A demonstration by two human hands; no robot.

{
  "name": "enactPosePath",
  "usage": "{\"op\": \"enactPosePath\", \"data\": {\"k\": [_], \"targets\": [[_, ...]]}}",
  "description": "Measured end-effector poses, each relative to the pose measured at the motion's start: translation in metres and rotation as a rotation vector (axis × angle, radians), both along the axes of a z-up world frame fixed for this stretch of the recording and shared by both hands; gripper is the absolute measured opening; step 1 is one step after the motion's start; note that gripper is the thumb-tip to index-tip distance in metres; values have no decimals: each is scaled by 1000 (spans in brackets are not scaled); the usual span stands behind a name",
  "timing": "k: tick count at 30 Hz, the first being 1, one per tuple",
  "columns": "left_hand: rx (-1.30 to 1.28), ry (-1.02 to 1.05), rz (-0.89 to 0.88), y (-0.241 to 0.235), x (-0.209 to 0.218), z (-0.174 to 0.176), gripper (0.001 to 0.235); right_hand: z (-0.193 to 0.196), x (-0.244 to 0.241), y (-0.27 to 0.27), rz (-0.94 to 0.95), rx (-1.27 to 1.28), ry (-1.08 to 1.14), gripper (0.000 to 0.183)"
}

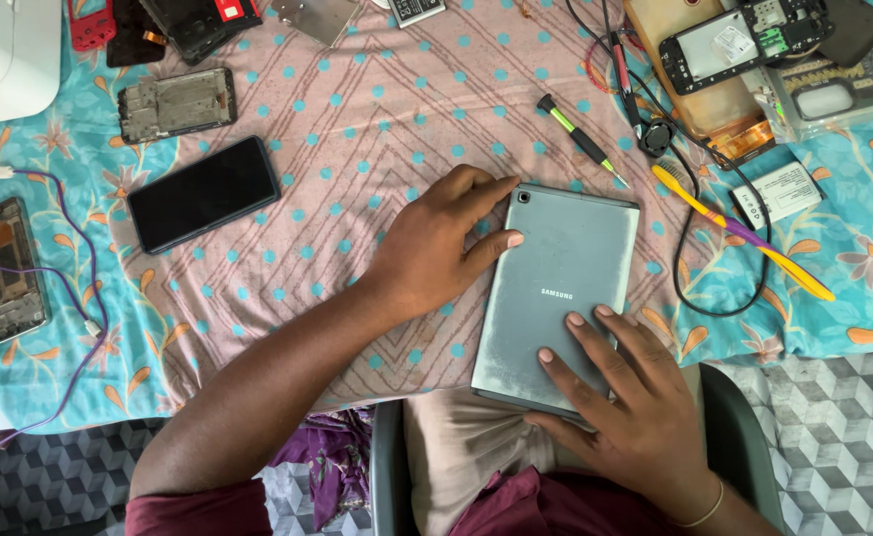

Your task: The person uses a screwdriver to remove screws from a disassembled tablet, then uses a toothbrush to clean the internal components. The person reattaches the back cover and inspects the tablet.

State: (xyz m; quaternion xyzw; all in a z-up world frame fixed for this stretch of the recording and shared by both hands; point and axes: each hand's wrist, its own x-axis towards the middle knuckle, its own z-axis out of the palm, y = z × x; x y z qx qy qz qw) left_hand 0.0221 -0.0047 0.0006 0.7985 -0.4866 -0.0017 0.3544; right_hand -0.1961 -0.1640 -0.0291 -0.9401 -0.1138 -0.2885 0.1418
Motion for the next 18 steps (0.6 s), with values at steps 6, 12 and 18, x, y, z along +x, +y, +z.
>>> {"op": "enactPosePath", "data": {"k": [6,12,18], "targets": [[59,-195,20,-1,2,-2,55,-4,1,1,6,-17,-5,56],[59,-175,2,-1,4,-6,58,-12,-2,-1,5,-15,-31,58],[145,-202,-135,6,18,-5,78,-30,-1,0,2,-42,-115,56]]}}
